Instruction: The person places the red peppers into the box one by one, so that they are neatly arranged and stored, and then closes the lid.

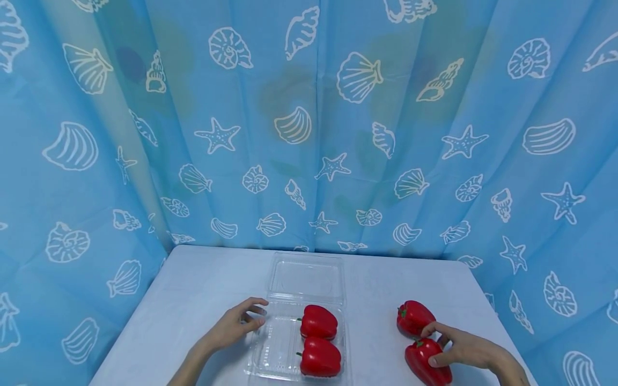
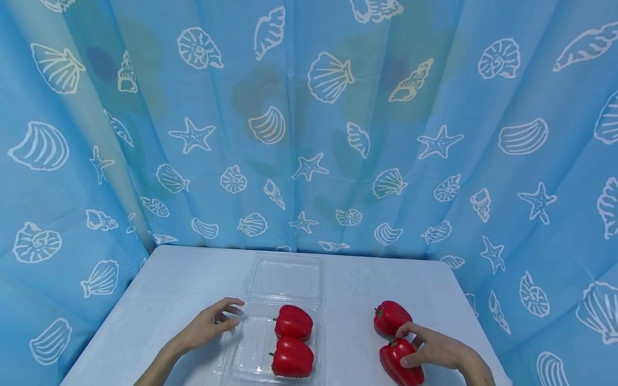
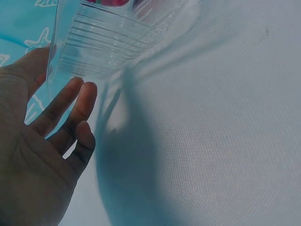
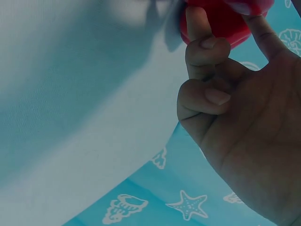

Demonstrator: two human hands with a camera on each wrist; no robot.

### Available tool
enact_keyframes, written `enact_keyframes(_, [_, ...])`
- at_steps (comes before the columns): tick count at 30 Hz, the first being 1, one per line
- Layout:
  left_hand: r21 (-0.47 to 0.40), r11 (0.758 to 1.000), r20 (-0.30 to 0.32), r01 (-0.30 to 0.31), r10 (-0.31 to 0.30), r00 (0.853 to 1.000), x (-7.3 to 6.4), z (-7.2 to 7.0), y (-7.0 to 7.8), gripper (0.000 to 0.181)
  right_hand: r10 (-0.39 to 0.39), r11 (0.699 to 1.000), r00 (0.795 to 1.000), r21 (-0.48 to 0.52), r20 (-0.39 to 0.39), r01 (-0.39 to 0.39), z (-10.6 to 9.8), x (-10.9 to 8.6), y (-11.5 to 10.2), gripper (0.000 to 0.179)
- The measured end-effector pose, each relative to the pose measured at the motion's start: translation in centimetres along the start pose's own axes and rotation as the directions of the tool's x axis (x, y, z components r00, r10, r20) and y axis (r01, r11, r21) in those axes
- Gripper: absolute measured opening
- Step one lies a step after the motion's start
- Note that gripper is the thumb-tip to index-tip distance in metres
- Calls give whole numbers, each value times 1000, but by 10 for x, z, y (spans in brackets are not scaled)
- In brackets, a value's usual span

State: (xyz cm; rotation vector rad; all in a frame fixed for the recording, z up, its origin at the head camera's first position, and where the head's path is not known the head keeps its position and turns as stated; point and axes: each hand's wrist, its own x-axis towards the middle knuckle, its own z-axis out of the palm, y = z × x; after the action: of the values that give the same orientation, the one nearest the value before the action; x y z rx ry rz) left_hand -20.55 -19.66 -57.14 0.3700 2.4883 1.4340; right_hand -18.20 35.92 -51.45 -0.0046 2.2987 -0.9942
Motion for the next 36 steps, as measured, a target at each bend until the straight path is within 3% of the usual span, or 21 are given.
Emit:
enact_keyframes(5, [10,1000,-2,-9,9,1000,0,0,1,43,-45,999,999,13,30,45,-2,-1,2,70])
enact_keyframes(36, [3,999,7,-35,35,999,-2,-1,1,43,-76,997,996,24,48,74,3,2,4,66])
